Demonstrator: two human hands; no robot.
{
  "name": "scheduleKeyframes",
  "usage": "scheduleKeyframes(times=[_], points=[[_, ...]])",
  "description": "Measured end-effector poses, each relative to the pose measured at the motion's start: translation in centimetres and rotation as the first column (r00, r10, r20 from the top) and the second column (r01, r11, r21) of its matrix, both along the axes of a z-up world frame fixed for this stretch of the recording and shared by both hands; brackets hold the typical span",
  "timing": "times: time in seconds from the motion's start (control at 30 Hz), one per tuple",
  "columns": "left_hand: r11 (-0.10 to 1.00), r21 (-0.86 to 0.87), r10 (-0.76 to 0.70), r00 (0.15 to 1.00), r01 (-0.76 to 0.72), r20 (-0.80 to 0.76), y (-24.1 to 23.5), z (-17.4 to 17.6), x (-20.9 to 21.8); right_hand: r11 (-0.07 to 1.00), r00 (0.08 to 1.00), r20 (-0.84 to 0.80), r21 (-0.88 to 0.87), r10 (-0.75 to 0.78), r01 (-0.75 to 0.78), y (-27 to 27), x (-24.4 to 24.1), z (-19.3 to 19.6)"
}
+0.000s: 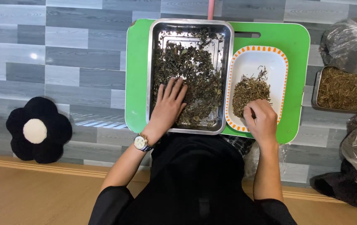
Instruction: The person sits on the floor and sorts dried herbs by hand, picking specific pieces from a large metal tray and placing them into a smaller white bowl. The task involves repetitive hand movements to separate the herbs.
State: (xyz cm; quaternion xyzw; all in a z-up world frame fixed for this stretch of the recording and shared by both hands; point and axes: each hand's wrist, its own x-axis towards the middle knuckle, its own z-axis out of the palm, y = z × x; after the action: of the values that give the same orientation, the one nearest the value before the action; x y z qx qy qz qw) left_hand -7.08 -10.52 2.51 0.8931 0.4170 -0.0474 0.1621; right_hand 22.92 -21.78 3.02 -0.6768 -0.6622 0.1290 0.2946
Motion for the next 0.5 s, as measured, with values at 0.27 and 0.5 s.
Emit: scheduleKeyframes(times=[0.27,0.5], points=[[0.997,-0.072,-0.019,0.999,0.017,-0.028,-0.8,-1.0,1.9,1.0,1.0,0.028,0.0,-0.002,0.002,-0.4,0.5,-1.5],[0.992,-0.121,-0.019,1.0,0.02,0.009,-1.2,-0.6,2.6,1.0,1.0,0.023,0.001,-0.018,0.018,-0.5,0.4,-1.7]])
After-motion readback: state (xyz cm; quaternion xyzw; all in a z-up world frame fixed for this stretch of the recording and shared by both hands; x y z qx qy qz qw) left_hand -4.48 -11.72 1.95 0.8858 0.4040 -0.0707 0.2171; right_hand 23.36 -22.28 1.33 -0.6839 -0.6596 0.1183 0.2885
